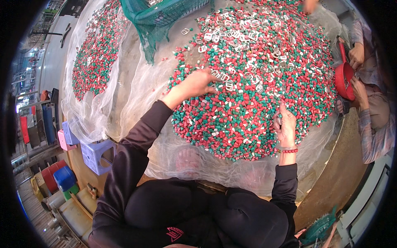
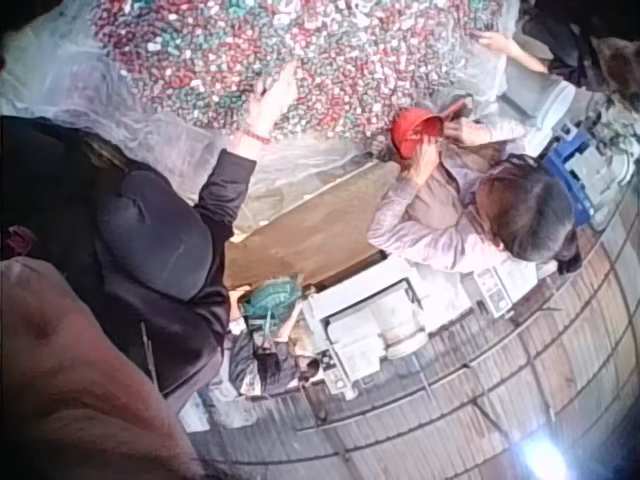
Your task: The person sits on the floor and sorts small white plastic buckles from a large pile of red and green plastic pellets, placing the buckles into a green basket. Other workers nearby perform similar sorting actions.
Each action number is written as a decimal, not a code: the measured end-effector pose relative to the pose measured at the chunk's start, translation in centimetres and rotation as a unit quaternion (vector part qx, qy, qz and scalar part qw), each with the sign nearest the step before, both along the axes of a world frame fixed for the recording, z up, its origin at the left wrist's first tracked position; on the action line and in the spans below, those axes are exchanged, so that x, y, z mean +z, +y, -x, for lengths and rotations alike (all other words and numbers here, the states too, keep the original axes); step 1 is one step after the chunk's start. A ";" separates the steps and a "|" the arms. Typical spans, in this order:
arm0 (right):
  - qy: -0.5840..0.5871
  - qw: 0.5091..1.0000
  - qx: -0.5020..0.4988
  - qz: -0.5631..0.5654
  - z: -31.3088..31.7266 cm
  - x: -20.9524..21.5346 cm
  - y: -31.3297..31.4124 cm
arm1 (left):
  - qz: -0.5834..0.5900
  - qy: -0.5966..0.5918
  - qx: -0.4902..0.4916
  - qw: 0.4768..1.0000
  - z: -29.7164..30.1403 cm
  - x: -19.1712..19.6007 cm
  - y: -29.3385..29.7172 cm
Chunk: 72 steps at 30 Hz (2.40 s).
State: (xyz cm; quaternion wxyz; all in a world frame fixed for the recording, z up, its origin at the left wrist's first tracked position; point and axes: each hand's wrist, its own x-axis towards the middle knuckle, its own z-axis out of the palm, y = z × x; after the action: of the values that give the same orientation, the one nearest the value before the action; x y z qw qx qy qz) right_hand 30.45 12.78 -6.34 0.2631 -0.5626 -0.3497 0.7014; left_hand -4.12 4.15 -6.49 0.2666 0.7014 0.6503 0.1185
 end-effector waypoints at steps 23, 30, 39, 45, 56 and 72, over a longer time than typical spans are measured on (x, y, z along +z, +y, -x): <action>-0.098 0.961 0.222 -0.132 0.5 -0.8 -0.5 | -0.031 0.067 0.062 0.995 -2.2 -1.4 3.2; -0.056 0.968 0.197 -0.143 2.2 0.7 2.2 | 0.212 -0.699 0.145 0.667 -0.3 3.5 0.8; -0.242 0.808 0.359 -0.399 7.6 -3.5 0.4 | 0.188 -0.686 0.164 0.684 -0.1 4.9 2.2; -0.056 0.964 0.249 -0.071 6.2 0.5 -4.2 | -0.002 0.028 -0.024 0.999 -3.6 -0.2 3.3; 0.087 0.974 0.204 -0.039 4.9 2.7 -2.3 | -0.067 -0.099 0.056 0.991 -1.6 2.0 0.1; 0.132 0.976 0.169 -0.030 6.3 4.2 -3.8 | 0.249 -0.759 0.157 0.581 -5.4 5.5 -1.7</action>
State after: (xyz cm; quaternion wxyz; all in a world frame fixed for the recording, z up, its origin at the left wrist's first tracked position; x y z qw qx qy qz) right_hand 24.11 9.00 -2.12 0.2010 -0.3895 -0.4227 0.7933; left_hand 1.24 2.45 -0.99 0.8042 0.1492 0.3153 0.4812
